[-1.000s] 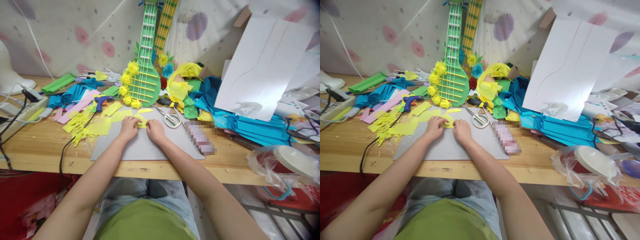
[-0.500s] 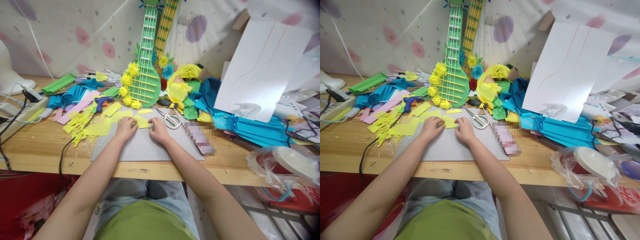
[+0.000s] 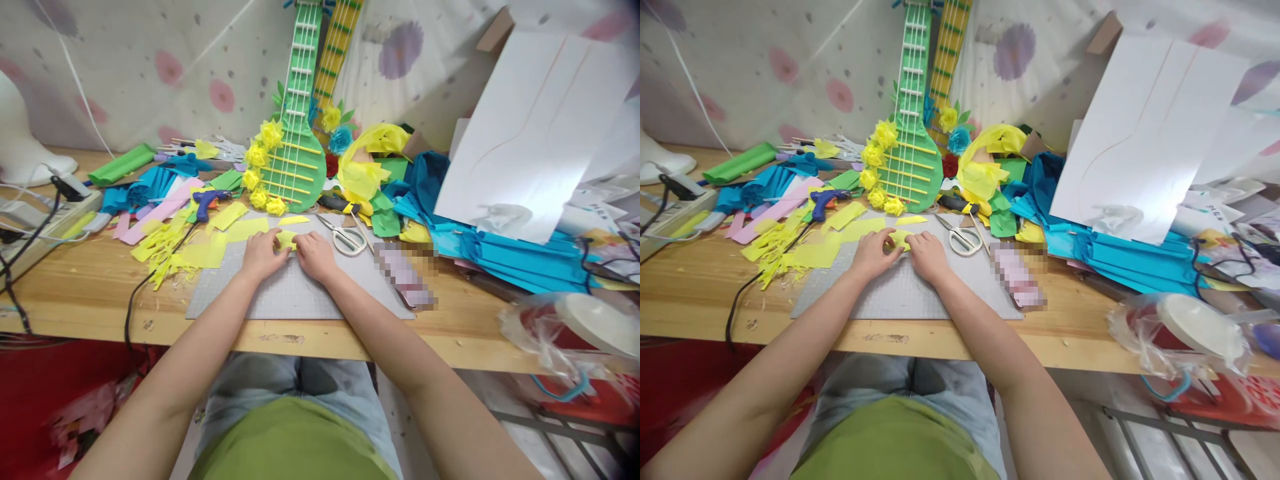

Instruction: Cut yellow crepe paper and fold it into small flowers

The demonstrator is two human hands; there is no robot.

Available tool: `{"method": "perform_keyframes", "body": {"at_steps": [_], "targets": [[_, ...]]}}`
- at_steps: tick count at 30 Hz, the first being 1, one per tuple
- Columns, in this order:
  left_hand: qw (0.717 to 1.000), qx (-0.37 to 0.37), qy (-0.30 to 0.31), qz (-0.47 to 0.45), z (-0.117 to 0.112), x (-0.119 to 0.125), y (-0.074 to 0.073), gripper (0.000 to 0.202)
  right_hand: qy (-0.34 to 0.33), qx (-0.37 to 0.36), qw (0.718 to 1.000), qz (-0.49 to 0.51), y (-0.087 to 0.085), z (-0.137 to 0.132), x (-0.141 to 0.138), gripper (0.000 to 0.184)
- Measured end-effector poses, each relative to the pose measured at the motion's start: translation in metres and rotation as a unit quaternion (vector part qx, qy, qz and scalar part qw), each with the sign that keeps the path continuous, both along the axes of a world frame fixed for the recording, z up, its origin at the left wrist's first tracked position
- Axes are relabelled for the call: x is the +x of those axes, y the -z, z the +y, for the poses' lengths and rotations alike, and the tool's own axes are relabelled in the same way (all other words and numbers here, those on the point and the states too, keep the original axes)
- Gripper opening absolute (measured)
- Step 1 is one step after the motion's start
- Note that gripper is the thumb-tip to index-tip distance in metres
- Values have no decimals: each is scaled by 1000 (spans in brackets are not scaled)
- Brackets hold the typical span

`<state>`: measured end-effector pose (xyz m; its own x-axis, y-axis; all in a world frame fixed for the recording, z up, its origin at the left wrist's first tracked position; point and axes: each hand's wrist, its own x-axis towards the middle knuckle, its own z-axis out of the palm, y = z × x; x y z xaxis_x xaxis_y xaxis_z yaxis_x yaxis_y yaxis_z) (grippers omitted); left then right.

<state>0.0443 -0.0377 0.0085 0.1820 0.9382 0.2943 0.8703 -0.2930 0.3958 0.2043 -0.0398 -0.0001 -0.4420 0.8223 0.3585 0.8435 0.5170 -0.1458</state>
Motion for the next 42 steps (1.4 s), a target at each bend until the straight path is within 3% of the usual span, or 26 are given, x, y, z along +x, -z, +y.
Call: {"method": "perform_keyframes", "body": {"at_steps": [6,14,22,28,32,35,38,42], "targets": [[999,-5,46,3,1,1,2,50,-11,13,999,-30,2,2,-3,19],[999,2,41,-15,2,1,4,59,-31,65,994,-80,6,6,-11,25],[999,42,12,-30,5,-6,4,45,24,36,999,22,-3,5,7,24],[994,108,12,32,1,10,5,41,-11,45,996,78,-8,-4,-2,36],[994,85,37,58,-3,20,4,42,7,-27,992,125,-1,-3,-6,37],[996,51,76,25,-3,16,1,43,33,-63,981,182,7,3,0,35],[996,31,79,-20,0,6,2,31,43,-73,974,210,12,6,7,29],[996,34,85,-5,4,-2,7,17,33,-81,977,195,12,5,9,15]]}}
